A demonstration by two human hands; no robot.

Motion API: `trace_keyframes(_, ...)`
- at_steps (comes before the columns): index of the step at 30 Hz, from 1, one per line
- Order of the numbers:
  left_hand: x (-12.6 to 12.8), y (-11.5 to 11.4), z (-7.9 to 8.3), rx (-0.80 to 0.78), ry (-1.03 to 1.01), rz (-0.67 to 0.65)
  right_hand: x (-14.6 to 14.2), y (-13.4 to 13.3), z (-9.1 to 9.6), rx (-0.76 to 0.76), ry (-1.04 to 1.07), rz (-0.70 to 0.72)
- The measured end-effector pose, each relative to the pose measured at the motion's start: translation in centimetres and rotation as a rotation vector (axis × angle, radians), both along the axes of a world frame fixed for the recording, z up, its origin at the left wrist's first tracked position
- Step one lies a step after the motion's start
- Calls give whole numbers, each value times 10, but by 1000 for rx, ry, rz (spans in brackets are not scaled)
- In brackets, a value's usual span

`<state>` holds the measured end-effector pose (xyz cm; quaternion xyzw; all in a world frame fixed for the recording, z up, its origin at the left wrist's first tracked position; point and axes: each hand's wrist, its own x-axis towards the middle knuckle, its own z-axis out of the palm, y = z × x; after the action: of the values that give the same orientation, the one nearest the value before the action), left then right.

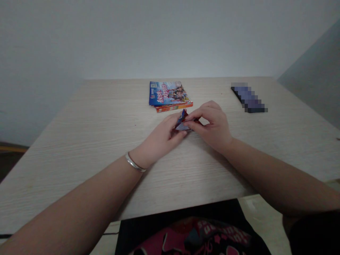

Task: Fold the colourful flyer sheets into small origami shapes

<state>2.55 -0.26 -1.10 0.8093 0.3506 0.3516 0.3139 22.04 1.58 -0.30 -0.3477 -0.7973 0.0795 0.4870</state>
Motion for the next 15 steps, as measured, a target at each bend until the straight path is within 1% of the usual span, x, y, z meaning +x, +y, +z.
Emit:
trace_keyframes(3,2,0,1,47,75,62,-2,-1,4,54,-69,-64)
trace_keyframes(6,2,0,1,72,124,89,-2,-1,5,84,-56,-129)
trace_keyframes(8,2,1,0,75,126,94,-3,0,4,116,-31,-147)
trace_keyframes(12,3,1,-1,71,108,75,-3,1,6,121,-22,-144)
trace_keyframes(15,4,1,1,69,111,61,-3,1,10,126,-16,-89)
